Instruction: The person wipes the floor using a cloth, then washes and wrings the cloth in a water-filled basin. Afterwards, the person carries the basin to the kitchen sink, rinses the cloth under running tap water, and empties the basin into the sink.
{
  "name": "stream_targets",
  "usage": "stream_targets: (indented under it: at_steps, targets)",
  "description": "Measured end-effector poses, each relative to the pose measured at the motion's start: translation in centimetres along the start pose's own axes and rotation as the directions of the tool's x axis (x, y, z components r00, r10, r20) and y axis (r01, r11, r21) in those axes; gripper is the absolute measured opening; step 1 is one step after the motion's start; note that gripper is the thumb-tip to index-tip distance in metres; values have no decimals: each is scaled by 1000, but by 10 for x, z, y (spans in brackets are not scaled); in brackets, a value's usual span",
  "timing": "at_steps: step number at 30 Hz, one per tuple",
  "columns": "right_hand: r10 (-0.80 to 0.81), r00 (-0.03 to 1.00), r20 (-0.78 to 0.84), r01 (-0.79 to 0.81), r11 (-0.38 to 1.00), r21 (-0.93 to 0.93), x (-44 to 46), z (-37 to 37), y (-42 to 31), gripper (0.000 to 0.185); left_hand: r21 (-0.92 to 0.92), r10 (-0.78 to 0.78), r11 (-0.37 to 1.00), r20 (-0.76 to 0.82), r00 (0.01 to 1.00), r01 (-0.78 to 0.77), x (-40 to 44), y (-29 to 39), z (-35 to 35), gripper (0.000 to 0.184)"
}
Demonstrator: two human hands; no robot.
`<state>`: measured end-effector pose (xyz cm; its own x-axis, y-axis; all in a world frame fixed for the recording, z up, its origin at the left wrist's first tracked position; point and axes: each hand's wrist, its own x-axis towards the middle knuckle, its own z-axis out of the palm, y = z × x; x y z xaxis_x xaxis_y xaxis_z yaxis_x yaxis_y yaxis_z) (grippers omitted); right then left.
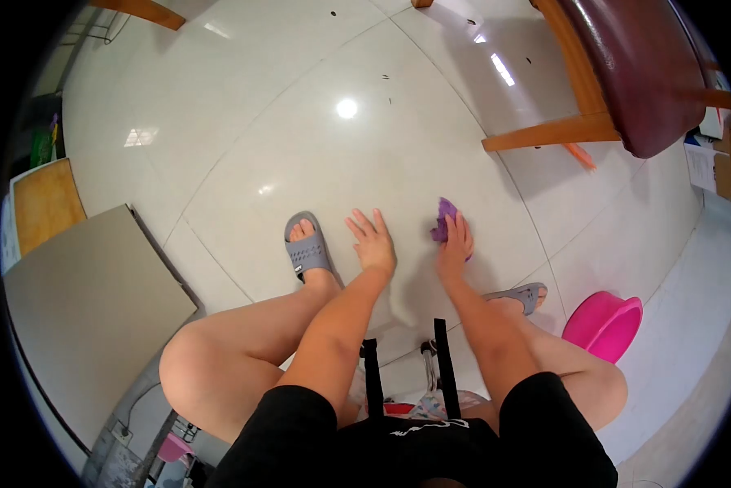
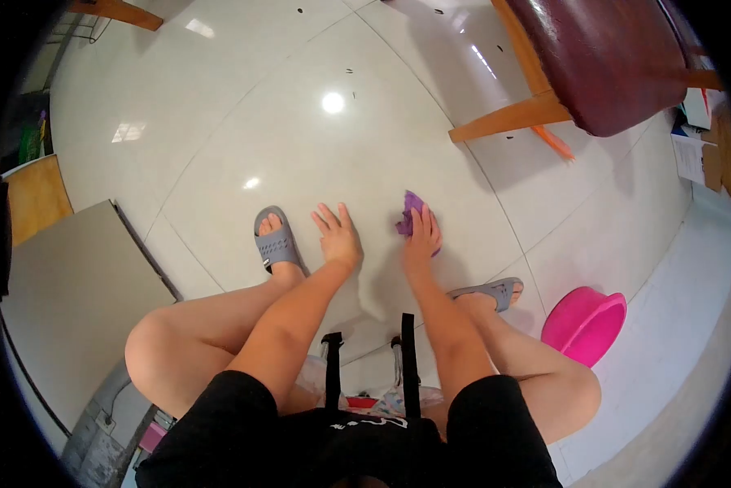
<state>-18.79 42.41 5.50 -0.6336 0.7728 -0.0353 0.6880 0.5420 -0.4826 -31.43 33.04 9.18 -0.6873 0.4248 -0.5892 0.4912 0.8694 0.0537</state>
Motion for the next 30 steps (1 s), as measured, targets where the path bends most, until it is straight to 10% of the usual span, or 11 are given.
stream_targets:
  at_steps: [2,6,8,12,17,22,28,30]
  targets:
    - [347,917,-199,-350,937,21,-23,21,-26,58,-16,-26,1000,12,1000,26,-1,2,-5,68]
    - [419,889,-187,-421,907,30,-20,39,-74,59,-33,-16,999,24,1000,16,1,0,-6,68]
    - [12,1000,23,-15,986,168,-7,37,-79,51,-94,12,996,34,999,-9,2,-5,-2,71]
    - [-465,861,206,433,882,186,43,19,-50,40,15,38,999,-17,999,-38,3,-4,6,99]
    - [-412,890,193,422,907,-10,96,7,-31,37,160,-18,987,51,999,10,5,-2,5,120]
    - [29,1000,-3,-29,997,-73,62,-1,3,38,149,-36,988,54,998,28,5,0,2,117]
    - [44,998,49,-60,917,395,-39,5,-21,49,-6,19,1000,36,999,-19,-14,-4,-22,88]
    - [462,708,534,-675,219,704,-44,0,-28,38,-6,59,998,11,998,-59,-15,-12,-27,89]
